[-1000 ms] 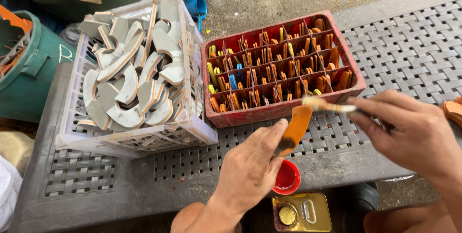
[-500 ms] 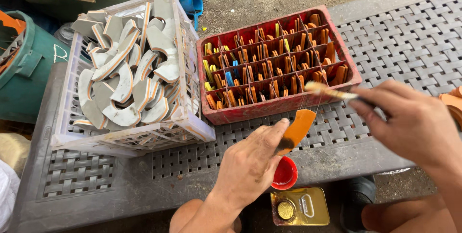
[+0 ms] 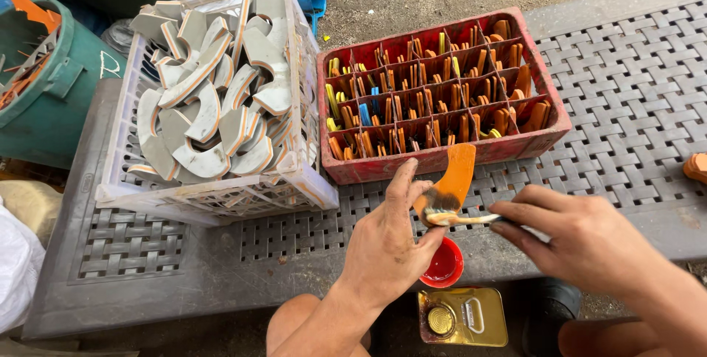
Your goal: The person paints the soles of slipper-like objects using a brush dipped in red liquid. They pick up each slipper from a white crate, apply the coating, and place the finished items into a red crate with dividers.
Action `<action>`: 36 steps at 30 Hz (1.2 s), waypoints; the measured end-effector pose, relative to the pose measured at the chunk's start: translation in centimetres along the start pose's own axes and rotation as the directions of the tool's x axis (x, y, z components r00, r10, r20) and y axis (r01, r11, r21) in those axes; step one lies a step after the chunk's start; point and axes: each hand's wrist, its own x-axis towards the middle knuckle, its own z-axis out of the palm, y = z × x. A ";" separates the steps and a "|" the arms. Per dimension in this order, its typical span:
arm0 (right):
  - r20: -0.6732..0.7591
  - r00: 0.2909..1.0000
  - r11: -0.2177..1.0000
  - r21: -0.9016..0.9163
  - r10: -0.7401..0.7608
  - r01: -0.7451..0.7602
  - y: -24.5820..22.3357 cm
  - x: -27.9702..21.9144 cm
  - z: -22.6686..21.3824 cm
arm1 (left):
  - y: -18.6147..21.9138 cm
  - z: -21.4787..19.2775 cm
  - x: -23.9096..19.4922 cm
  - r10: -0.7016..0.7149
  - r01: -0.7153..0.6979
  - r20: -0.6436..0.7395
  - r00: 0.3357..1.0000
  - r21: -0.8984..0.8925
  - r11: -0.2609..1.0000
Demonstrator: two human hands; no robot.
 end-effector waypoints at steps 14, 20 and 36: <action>-0.144 0.971 0.966 -0.149 0.189 -0.210 4.1 -0.7 -1.3 | 0.0 -0.6 -0.1 0.072 -0.072 -0.006 0.997 0.018 0.997; -0.131 0.967 0.969 -0.088 0.218 -0.230 3.7 -1.0 -2.8 | 0.0 -1.1 0.5 0.027 -0.011 0.233 0.972 -0.067 0.998; -0.125 0.975 0.943 0.303 0.183 -0.138 -0.5 -0.8 0.5 | -1.5 2.0 0.7 -0.132 0.420 0.402 0.906 -0.813 0.404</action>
